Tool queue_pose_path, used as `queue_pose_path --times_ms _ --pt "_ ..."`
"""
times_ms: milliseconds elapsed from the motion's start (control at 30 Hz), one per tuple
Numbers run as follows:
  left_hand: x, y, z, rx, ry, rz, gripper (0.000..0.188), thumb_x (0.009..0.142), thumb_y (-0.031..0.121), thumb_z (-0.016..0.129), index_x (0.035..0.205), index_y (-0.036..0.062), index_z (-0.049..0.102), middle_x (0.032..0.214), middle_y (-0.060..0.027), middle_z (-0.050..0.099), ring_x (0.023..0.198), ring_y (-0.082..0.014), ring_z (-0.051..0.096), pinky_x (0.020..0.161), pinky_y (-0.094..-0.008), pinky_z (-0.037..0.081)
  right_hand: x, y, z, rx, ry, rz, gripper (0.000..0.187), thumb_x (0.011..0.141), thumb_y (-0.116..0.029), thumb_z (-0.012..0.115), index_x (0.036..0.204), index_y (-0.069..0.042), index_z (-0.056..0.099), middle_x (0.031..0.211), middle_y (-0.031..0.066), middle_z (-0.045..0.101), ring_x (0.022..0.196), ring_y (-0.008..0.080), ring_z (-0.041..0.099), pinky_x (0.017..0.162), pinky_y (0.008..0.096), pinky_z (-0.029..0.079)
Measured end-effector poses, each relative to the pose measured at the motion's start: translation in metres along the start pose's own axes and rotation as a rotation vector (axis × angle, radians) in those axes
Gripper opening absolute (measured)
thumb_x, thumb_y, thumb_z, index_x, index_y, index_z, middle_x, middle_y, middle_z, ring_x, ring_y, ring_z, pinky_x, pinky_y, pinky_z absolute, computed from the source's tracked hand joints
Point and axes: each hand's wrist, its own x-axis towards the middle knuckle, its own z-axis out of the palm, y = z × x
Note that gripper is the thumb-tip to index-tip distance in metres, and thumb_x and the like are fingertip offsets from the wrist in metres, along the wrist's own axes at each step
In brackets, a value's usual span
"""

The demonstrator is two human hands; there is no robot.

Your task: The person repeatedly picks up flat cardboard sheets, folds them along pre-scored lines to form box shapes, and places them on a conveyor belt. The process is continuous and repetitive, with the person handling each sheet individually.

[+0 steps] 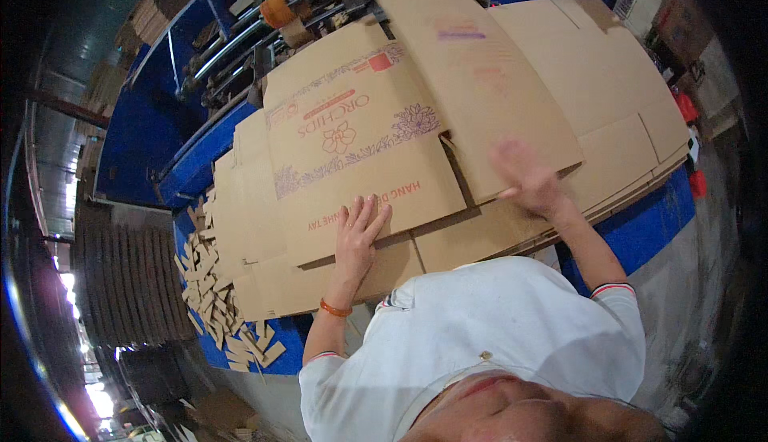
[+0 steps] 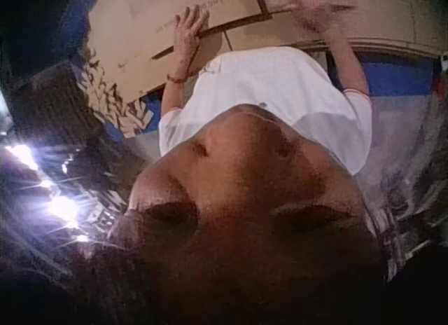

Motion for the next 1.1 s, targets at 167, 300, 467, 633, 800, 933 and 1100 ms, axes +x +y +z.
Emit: queue_pose_path --times_ms 167,300,467,633,800,933,1100 --pt "0.014 -0.014 0.006 0.002 -0.037 -0.025 0.071 0.07 -0.012 0.051 0.133 0.0216 0.053 0.144 -0.0091 0.043 0.133 -0.0322 0.038 0.109 -0.0536 0.028 0.004 -0.009 0.023 0.019 -0.164 0.051 0.067 0.072 -0.051 0.061 0.126 -0.013 0.056 0.134 0.0116 0.05 0.125 0.0332 0.046 0.103 0.0458 0.039" --pt "0.061 -0.049 0.017 0.023 0.031 -0.045 0.071 0.071 -0.013 0.051 0.133 0.0217 0.053 0.142 -0.0086 0.044 0.133 -0.031 0.038 0.109 -0.0522 0.028 0.047 0.027 0.051 -0.039 -0.085 0.046 0.064 0.075 -0.047 0.063 0.129 -0.014 0.053 0.136 0.0094 0.049 0.126 0.0316 0.045 0.104 0.0456 0.037" --pt "0.152 -0.111 0.026 0.122 0.086 -0.077 0.065 0.076 -0.007 0.051 0.135 0.0207 0.049 0.14 -0.0091 0.046 0.133 -0.0296 0.039 0.109 -0.0528 0.027 0.121 0.083 0.105 -0.123 -0.076 0.16 0.06 0.084 -0.043 0.059 0.135 -0.015 0.045 0.142 0.009 0.041 0.132 0.0282 0.036 0.104 0.0523 0.031" --pt "0.152 -0.117 0.023 0.313 0.235 -0.229 0.054 0.079 0.006 0.056 0.132 0.0118 0.05 0.135 -0.0116 0.05 0.128 -0.0317 0.043 0.106 -0.0505 0.032 0.137 0.105 0.104 -0.253 -0.029 0.368 0.057 0.088 -0.036 0.058 0.136 -0.01 0.042 0.145 0.0135 0.036 0.134 0.029 0.032 0.107 0.0527 0.027" --pt "-0.006 -0.214 0.004 0.4 0.431 -0.752 0.058 0.083 0.023 0.06 0.132 -0.0017 0.043 0.131 -0.0198 0.05 0.12 -0.0337 0.048 0.103 -0.0459 0.035 0.067 0.089 0.065 -0.042 -0.324 0.368 0.053 0.09 -0.031 0.055 0.136 -0.007 0.042 0.148 0.0152 0.03 0.137 0.0326 0.028 0.11 0.0455 0.026" --pt "-0.08 -0.238 -0.018 0.394 0.268 -1.188 0.042 0.086 0.027 0.059 0.111 -0.0074 0.056 0.116 -0.0255 0.058 0.108 -0.0383 0.055 0.091 -0.0454 0.044 0.042 0.08 0.062 -0.021 -0.233 0.359 0.048 0.092 -0.029 0.054 0.133 -0.006 0.047 0.144 0.0165 0.038 0.135 0.0337 0.032 0.11 0.0449 0.026" --pt "-0.073 -0.233 -0.042 0.475 0.286 -1.176 0.046 0.083 0.042 0.063 0.086 -0.0042 0.064 0.091 -0.0223 0.066 0.089 -0.0358 0.063 0.078 -0.0464 0.049 0.042 0.083 0.066 -0.027 -0.145 0.344 0.043 0.092 -0.027 0.054 0.129 -0.005 0.051 0.139 0.0149 0.045 0.132 0.0334 0.037 0.11 0.0456 0.028"
